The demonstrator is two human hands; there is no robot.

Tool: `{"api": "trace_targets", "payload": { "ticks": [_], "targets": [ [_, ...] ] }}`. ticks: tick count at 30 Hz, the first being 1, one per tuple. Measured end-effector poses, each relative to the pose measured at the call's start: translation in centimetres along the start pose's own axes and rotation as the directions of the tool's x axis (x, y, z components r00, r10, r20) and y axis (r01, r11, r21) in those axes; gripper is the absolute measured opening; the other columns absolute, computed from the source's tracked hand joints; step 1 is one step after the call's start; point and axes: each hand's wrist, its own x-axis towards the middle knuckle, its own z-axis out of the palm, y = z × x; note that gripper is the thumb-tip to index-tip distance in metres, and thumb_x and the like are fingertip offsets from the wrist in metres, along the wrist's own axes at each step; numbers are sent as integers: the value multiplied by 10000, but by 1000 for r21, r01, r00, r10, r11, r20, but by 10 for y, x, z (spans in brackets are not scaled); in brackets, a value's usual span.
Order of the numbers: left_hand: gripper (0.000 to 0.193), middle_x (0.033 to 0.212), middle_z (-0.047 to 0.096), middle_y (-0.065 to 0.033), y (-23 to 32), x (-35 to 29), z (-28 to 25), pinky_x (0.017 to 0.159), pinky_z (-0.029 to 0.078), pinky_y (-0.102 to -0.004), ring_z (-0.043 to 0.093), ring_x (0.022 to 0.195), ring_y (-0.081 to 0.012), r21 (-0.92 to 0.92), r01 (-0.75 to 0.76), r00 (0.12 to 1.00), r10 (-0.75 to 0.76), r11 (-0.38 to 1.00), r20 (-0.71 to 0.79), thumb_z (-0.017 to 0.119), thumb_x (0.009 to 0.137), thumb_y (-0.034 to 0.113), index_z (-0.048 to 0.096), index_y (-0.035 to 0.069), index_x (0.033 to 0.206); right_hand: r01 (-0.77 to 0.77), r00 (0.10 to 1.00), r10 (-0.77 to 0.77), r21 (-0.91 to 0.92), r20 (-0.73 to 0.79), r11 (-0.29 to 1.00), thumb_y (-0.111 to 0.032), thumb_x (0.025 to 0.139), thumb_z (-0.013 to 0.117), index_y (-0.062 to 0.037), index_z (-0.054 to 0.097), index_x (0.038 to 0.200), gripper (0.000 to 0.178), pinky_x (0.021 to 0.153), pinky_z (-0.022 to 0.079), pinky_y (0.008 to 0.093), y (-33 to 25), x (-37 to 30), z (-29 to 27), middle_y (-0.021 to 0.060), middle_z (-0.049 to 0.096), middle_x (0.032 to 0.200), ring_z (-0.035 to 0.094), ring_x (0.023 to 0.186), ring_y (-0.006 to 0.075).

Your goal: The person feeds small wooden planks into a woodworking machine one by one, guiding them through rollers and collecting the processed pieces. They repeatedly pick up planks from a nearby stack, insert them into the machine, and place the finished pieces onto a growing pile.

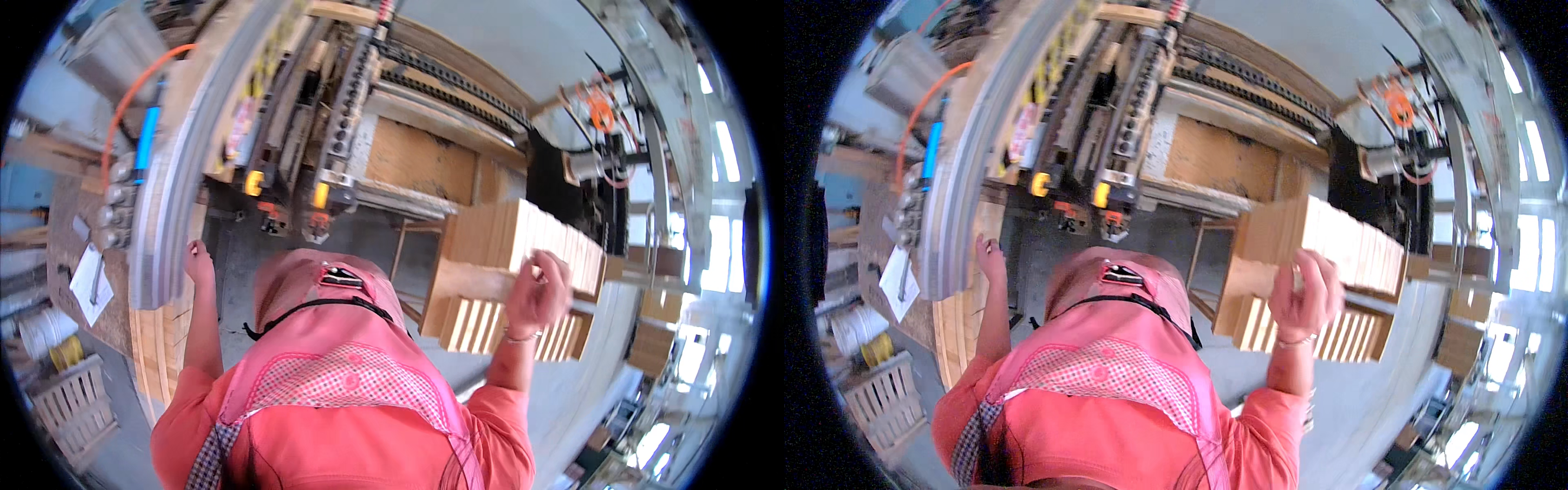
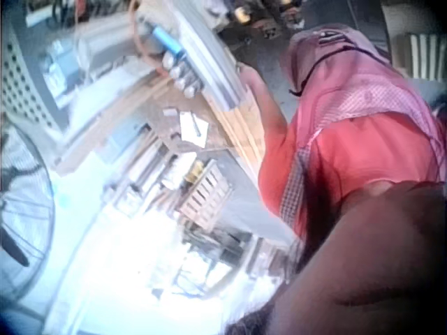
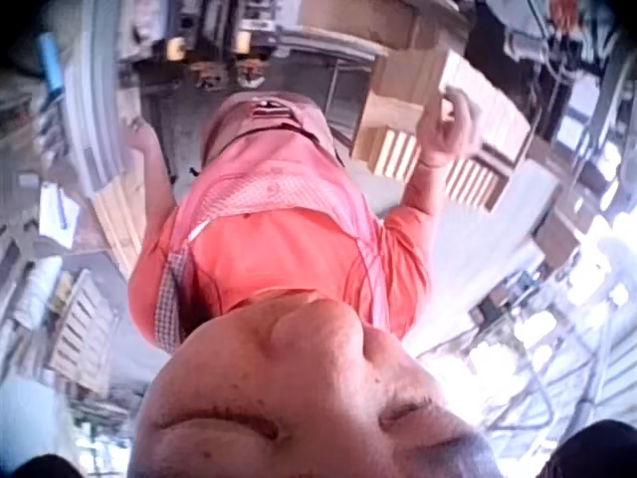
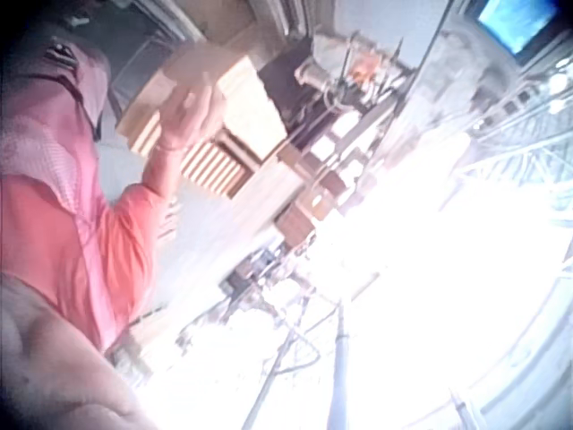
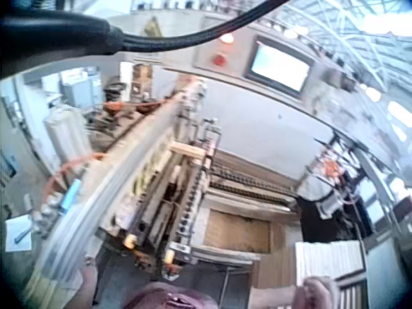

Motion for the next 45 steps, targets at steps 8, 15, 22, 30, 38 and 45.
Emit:
{"api": "trace_targets", "payload": {
  "ticks": [8,15,22,30,38,45],
  "targets": [
    [406,957,572,-27,46,-142,67,497,434,-222,506,597,-89,89,-111,919,68,990,388,529,849,59,439,72,1244,-709,510,773,-324,377,626,-102,738,662,-63,636,835,108,556,461,304,93,-334,9,89,594,681,578,597,192],
    [400,1023,569,-32,38,-166,94,526,427,-211,523,648,-87,130,-95,796,-3,987,605,519,859,56,437,80,1250,-545,-763,597,251,249,-800,-342,712,747,-92,493,1221,621,605,484,351,87,-480,-23,190,474,1223,577,851,285],
    [419,1034,574,-68,40,-161,110,548,462,-231,558,647,-108,159,-200,696,26,967,718,527,824,37,439,47,1234,-227,-617,660,707,428,-670,-335,720,739,-118,63,1410,990,1011,332,442,110,-544,-26,146,125,1442,264,1286,310],
    [445,1055,568,-70,50,-148,103,550,464,-228,565,678,-113,216,-225,658,-15,950,753,531,814,39,424,43,1246,-106,-495,755,833,430,-544,-134,796,664,-20,521,1109,362,939,448,418,115,-571,0,163,479,1133,496,1046,300],
    [456,1037,580,-76,35,-154,105,602,478,-251,570,680,-125,166,-224,665,26,960,746,531,794,28,434,42,1240,-107,-439,761,813,479,-573,-142,836,618,13,473,1152,380,919,449,394,75,-575,9,183,496,1146,499,1035,302],
    [467,1026,619,-106,45,-169,110,672,499,-305,622,697,-176,219,-356,668,83,909,739,555,769,106,462,42,1221,-407,-566,698,587,439,-700,-281,792,674,-69,449,1221,529,933,396,441,71,-550,-9,119,438,1219,430,1113,282]
  ]
}}
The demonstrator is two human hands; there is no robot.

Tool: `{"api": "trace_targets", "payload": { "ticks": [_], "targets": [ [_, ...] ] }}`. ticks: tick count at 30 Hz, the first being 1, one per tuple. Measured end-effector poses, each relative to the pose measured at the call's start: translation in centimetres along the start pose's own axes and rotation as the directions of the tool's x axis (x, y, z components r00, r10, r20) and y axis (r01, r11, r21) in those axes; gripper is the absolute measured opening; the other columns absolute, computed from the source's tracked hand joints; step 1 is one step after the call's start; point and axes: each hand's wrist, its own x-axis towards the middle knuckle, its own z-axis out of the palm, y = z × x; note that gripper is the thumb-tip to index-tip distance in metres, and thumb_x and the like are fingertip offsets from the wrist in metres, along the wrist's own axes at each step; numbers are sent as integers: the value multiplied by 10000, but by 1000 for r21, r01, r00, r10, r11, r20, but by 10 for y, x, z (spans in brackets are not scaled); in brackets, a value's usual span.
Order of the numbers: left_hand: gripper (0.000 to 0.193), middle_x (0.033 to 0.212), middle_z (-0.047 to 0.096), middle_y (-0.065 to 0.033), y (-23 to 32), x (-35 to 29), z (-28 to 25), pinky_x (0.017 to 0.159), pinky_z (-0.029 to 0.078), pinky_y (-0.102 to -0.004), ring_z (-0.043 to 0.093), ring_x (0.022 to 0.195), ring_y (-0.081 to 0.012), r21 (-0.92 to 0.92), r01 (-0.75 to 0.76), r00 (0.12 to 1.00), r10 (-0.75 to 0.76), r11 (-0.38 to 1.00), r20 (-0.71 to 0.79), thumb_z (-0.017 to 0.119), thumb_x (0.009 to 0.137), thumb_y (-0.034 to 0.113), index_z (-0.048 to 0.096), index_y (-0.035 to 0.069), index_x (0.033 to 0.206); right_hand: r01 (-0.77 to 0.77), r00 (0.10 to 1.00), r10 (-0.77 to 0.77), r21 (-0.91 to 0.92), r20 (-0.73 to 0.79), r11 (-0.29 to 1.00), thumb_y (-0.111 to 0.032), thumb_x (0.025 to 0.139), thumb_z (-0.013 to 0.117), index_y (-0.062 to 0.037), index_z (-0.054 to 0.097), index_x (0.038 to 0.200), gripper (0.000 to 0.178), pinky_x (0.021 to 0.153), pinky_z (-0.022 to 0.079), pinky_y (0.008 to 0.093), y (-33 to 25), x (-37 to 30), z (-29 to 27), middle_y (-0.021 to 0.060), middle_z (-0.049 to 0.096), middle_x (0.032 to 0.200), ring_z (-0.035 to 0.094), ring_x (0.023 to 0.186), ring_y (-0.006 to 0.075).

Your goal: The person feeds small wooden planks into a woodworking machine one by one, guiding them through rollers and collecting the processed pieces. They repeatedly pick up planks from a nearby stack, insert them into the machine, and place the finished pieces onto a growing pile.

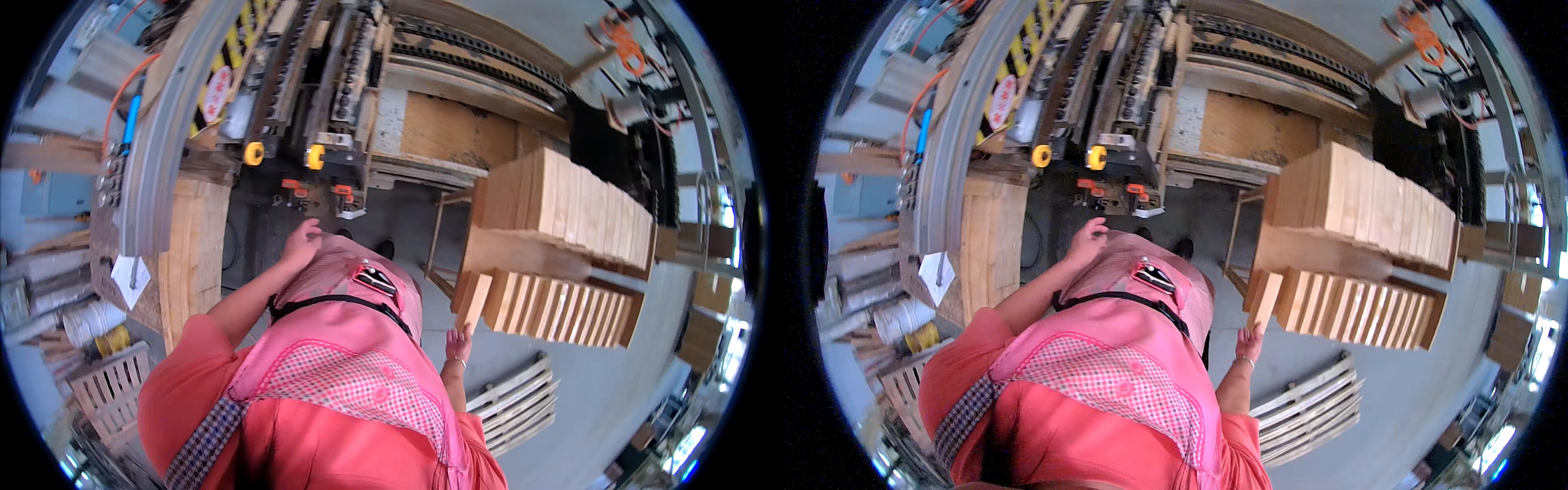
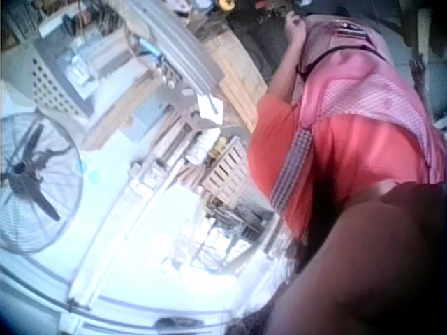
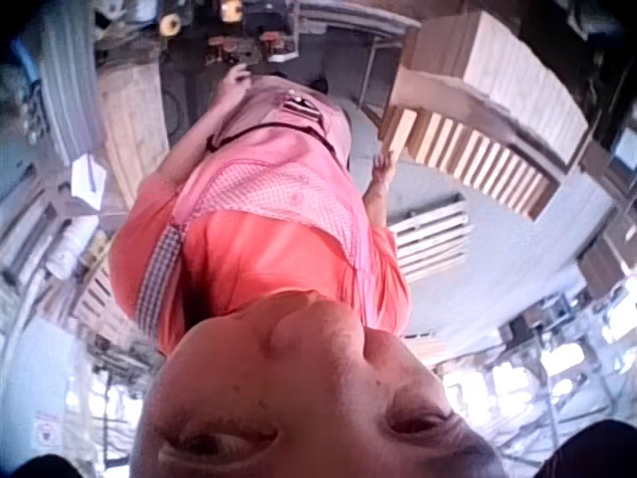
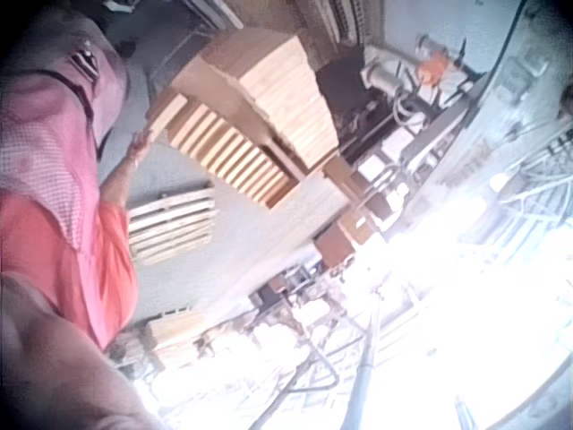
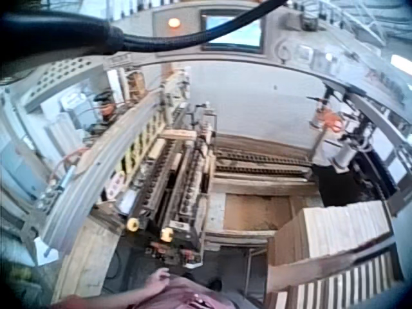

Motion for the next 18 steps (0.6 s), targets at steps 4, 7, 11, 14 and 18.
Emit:
{"api": "trace_targets", "payload": {
  "ticks": [4,7,11,14,18],
  "targets": [
    [463,1039,604,-86,-19,-3,-1,656,501,-293,611,764,-167,-2,8,1000,-8,1000,-20,555,787,89,448,54,1237,437,886,-442,-571,140,695,-338,667,770,-45,428,1245,733,864,430,405,-15,16,-9,96,490,1197,505,1019,297],
    [487,1119,592,-110,-7,-18,-6,885,439,-340,568,1031,-252,4,89,996,-89,996,-4,554,794,205,436,73,1248,559,716,-605,-805,348,199,-332,588,815,-4,468,1151,739,813,447,362,-27,22,15,103,546,1055,541,896,274],
    [450,1065,626,-69,-23,-29,-5,838,469,-343,598,967,-249,50,79,990,-73,996,-118,547,771,218,485,92,1198,441,758,-484,-891,436,-111,-290,565,820,42,494,1045,669,791,450,355,-56,11,65,147,577,923,551,830,273],
    [431,1053,631,-67,-21,-38,-9,834,471,-337,599,959,-250,9,91,980,-88,996,-177,550,766,201,501,80,1177,515,780,-400,-857,481,-25,-257,570,806,42,503,1075,659,812,448,354,-63,30,78,174,594,997,569,893,280],
    [496,1088,595,-102,-41,-50,-9,753,483,-301,618,829,-198,-16,147,971,-147,989,-189,550,775,98,423,60,1253,507,766,-412,-858,494,-86,-305,551,806,26,526,1068,675,823,450,380,-61,48,87,191,607,994,580,921,308]
  ]
}}
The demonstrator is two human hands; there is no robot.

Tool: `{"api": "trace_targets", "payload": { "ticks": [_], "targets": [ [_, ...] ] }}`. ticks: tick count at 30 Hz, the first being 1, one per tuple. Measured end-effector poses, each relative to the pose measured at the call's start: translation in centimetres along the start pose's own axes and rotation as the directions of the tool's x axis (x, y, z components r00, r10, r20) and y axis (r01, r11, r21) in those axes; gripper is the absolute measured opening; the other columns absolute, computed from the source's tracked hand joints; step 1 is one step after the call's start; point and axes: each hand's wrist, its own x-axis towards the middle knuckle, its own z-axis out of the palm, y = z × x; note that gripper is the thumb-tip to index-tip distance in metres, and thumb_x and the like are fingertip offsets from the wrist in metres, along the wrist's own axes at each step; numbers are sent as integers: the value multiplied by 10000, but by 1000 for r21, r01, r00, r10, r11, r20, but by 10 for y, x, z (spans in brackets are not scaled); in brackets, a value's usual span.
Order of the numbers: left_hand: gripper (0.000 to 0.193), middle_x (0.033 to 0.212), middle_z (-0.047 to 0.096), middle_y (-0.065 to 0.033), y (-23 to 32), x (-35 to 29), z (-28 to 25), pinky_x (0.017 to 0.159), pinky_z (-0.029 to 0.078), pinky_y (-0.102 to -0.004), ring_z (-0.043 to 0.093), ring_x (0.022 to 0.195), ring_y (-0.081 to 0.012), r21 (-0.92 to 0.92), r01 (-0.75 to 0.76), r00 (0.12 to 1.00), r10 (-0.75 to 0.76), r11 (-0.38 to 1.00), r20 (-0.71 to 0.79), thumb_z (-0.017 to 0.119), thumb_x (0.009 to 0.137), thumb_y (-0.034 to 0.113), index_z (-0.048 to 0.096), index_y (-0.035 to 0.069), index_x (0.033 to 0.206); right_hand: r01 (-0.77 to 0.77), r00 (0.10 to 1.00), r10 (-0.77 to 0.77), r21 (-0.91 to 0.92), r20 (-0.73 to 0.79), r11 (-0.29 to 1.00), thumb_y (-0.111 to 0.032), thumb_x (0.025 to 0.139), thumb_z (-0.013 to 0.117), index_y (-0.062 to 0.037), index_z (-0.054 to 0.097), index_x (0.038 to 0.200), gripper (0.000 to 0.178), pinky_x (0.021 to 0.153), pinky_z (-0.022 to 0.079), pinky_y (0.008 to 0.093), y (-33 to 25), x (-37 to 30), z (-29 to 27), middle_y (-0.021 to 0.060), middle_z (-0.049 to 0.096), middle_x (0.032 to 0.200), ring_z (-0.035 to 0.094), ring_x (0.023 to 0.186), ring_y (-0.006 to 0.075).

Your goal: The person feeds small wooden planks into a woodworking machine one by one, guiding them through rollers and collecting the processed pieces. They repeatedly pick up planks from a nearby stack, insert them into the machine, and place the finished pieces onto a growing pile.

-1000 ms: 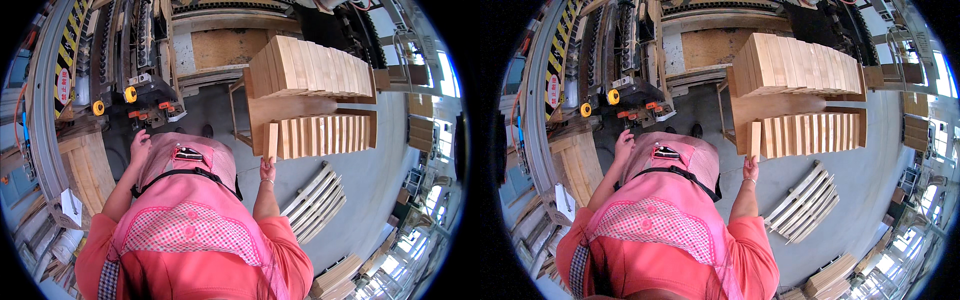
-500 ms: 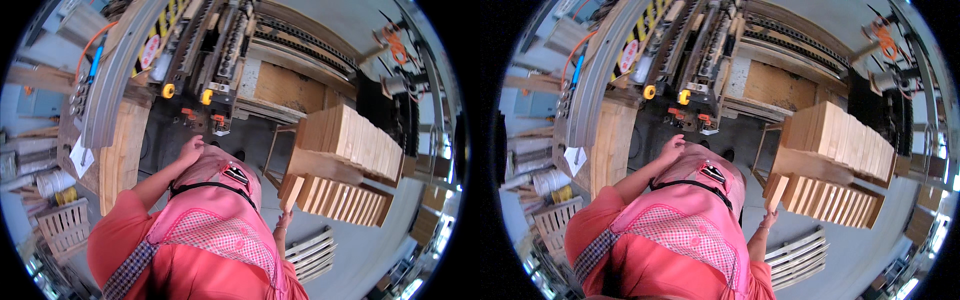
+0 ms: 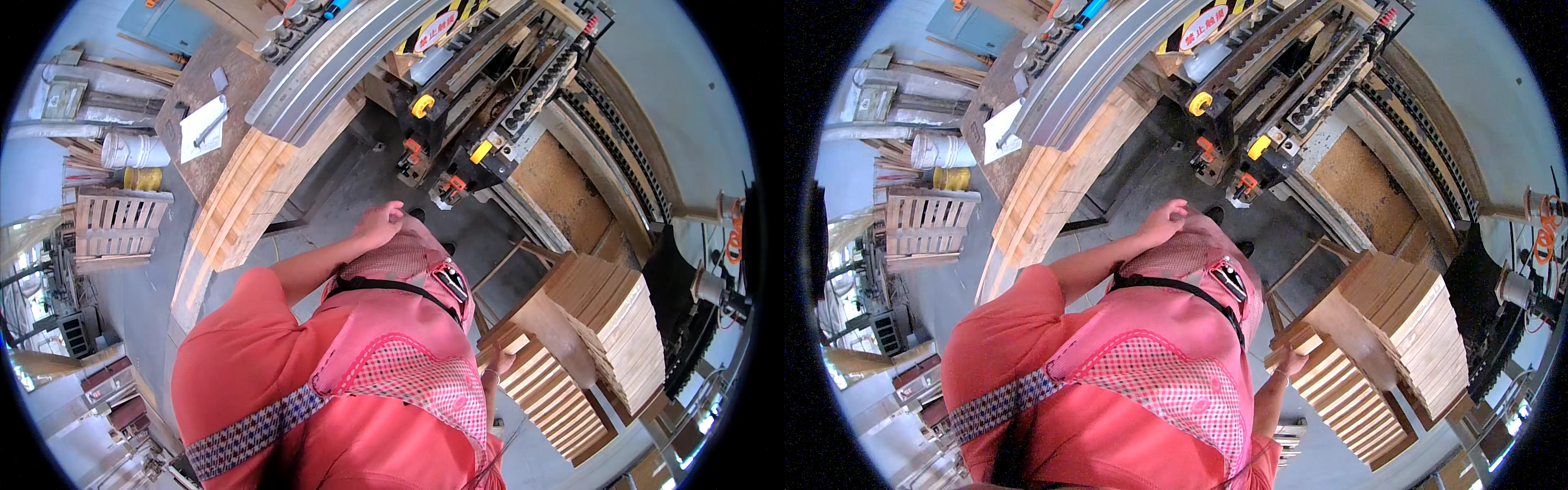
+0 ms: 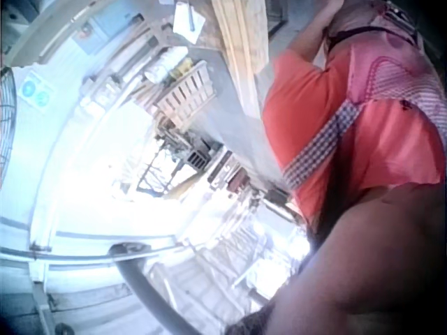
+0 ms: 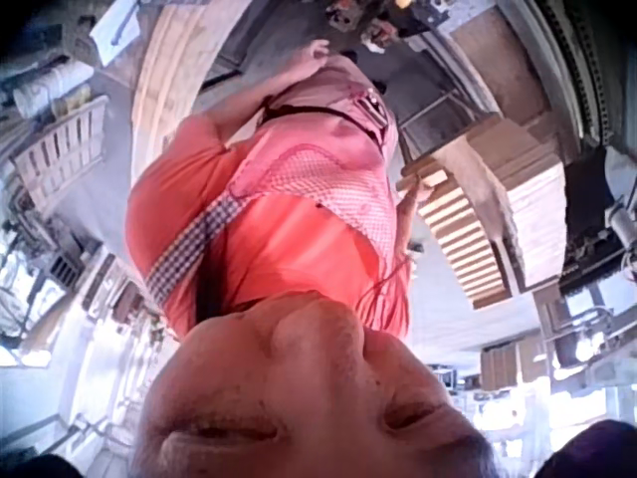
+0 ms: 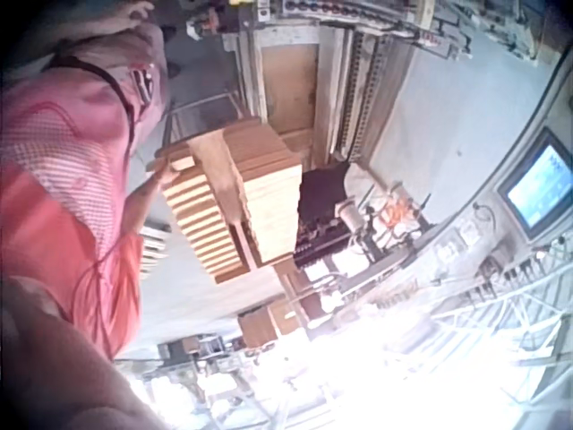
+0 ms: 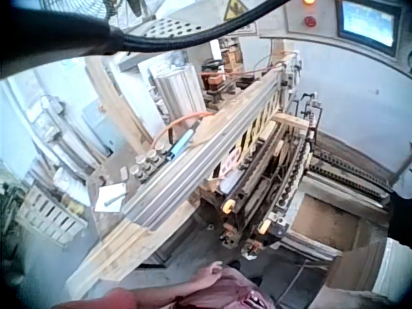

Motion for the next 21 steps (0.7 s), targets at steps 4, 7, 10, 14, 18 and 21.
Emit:
{"api": "trace_targets", "payload": {
  "ticks": [4,7,10,14,18,21],
  "targets": [
    [477,1079,597,-98,-11,-6,2,748,482,-300,616,813,-189,-24,-8,999,8,1000,-34,545,780,97,432,54,1242,-106,994,102,-184,-32,977,-380,536,796,11,542,1034,682,818,453,416,-5,5,5,207,610,984,580,922,352],
    [469,1078,597,-99,-11,-14,1,748,483,-302,614,822,-191,11,4,999,-4,1000,-37,545,783,100,436,51,1236,-95,995,85,-269,-50,958,-396,554,770,2,544,1013,649,807,454,436,-29,-7,-2,209,611,983,581,907,371],
    [466,1086,597,-103,-8,-16,6,755,484,-310,611,862,-197,56,-11,1000,13,998,-26,549,785,108,440,48,1234,-95,994,75,-273,-81,957,-373,588,734,-3,537,1019,602,803,451,451,-41,-14,-4,210,609,986,582,901,381],
    [466,1095,599,-100,4,-18,9,774,483,-317,601,921,-207,114,-33,999,32,993,14,559,785,129,449,51,1231,-124,991,108,-270,-75,955,-349,638,676,1,514,1049,563,803,447,464,-43,-18,-1,222,602,994,577,914,393],
    [451,1088,604,-84,21,-20,18,796,477,-320,600,926,-224,205,-34,999,25,978,49,569,784,152,474,55,1214,-90,992,63,-280,-105,956,-344,677,639,-8,498,1061,529,744,463,483,-37,-16,-1,224,614,941,595,846,410],
    [435,1068,612,-66,20,-26,26,831,461,-327,595,938,-230,277,-17,998,1,961,60,571,785,171,491,56,1197,-104,991,73,-300,-114,948,-359,681,647,-22,501,1062,529,722,471,483,-42,-19,0,215,620,917,601,816,409]
  ]
}}
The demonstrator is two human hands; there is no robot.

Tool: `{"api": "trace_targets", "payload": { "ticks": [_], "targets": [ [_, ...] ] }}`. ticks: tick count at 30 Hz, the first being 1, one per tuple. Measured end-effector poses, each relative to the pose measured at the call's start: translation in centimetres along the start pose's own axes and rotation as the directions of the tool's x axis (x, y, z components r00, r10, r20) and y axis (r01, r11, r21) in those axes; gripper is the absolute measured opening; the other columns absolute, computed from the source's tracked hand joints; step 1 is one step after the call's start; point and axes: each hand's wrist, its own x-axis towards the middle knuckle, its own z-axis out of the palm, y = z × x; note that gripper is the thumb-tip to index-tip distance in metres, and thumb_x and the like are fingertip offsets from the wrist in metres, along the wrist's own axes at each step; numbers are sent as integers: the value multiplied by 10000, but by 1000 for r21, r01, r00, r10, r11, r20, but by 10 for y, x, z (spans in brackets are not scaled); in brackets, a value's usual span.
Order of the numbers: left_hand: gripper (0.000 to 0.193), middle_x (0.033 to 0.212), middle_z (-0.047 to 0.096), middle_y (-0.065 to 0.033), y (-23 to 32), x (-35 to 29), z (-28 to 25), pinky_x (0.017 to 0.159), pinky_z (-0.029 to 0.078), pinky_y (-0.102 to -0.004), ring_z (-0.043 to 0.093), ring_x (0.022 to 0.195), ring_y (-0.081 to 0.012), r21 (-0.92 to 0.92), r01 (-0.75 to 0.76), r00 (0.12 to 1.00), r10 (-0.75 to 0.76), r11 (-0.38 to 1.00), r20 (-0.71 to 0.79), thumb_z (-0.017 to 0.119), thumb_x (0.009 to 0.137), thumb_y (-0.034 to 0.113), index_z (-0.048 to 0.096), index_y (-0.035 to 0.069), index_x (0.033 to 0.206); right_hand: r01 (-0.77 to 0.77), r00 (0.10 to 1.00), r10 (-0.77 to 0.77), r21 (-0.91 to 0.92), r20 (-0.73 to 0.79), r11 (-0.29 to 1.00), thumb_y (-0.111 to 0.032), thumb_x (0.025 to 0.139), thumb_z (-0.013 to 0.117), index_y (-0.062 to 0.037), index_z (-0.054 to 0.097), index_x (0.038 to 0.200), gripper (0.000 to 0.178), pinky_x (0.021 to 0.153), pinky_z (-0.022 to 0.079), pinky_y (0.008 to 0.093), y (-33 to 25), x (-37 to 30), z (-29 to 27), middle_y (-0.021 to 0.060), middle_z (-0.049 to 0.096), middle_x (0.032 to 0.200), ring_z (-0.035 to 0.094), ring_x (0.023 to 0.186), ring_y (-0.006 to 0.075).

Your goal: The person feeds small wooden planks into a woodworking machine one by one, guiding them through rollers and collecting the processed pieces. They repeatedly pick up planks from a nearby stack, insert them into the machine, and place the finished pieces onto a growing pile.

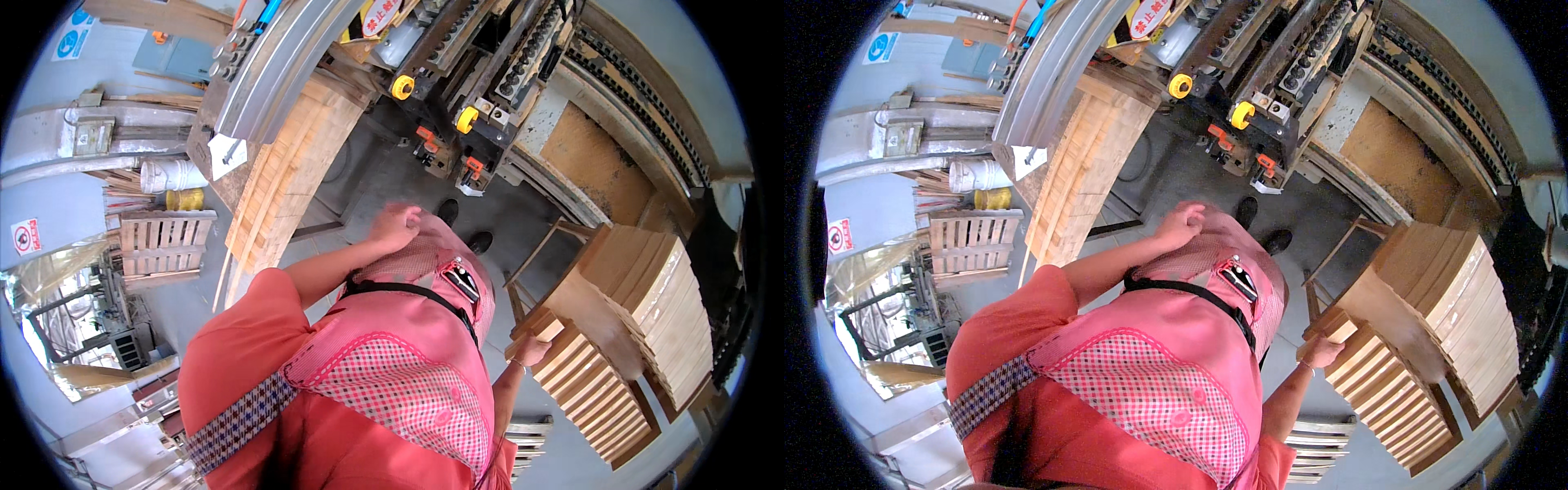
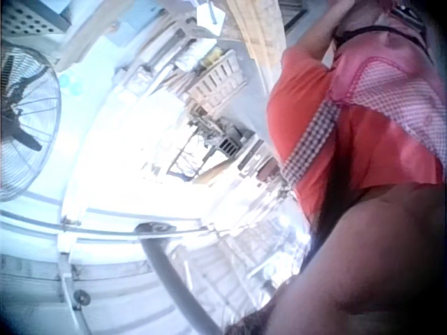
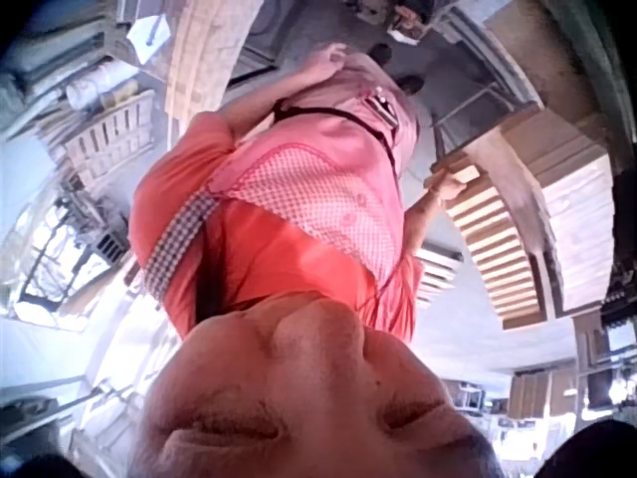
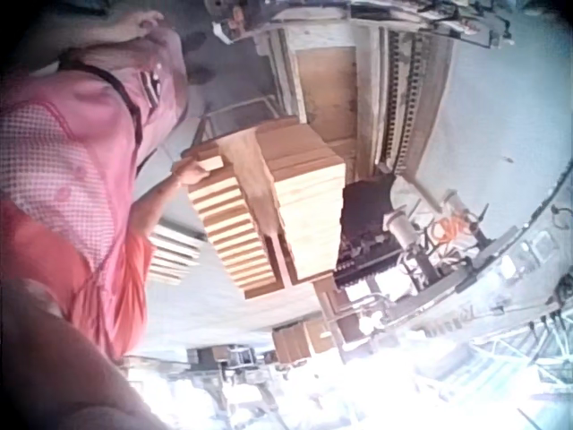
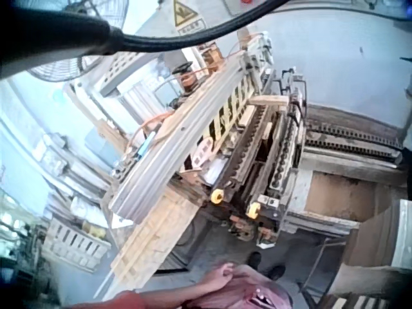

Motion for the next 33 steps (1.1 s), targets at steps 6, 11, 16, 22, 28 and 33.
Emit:
{"api": "trace_targets", "payload": {
  "ticks": [6,11,16,22,28,33],
  "targets": [
    [426,1080,617,-12,29,-17,4,910,414,-340,539,1035,-232,89,92,987,-103,992,126,554,795,242,505,105,1196,-71,997,68,102,37,992,-406,666,676,-57,500,1117,597,729,464,479,9,2,8,198,619,965,599,833,401],
    [412,1000,634,-118,22,-16,19,803,475,-353,610,914,-267,67,76,986,-85,995,145,564,785,180,502,58,1173,-100,995,100,53,-6,994,-429,641,714,-70,515,1101,616,705,466,491,5,1,9,205,626,936,600,825,402],
    [425,1037,635,-24,7,-3,23,791,465,-318,619,862,-221,170,78,965,-117,982,233,559,799,243,500,108,1197,-146,989,146,19,2,989,-409,643,721,-88,524,1121,608,702,462,482,-1,1,3,185,635,937,602,821,391],
    [380,954,643,-75,-31,-1,47,763,485,-316,624,844,-203,9,222,944,-218,975,247,573,792,170,516,72,1155,-159,987,158,38,31,987,-393,653,720,-73,520,1137,613,763,463,443,5,3,7,166,624,1013,600,880,354],
    [370,930,646,-90,-51,0,65,776,486,-327,622,876,-222,-23,288,925,-272,957,265,586,782,167,526,64,1132,-156,986,155,7,57,988,-374,658,730,-44,520,1094,587,770,454,431,3,6,7,166,612,1032,590,888,344],
    [347,965,635,-101,-56,5,72,783,476,-328,609,898,-214,-91,236,934,-200,968,296,594,791,163,528,57,1116,-107,994,107,36,-1,994,-378,669,727,-24,520,1087,586,756,453,432,0,0,12,176,613,1016,594,878,339]
  ]
}}
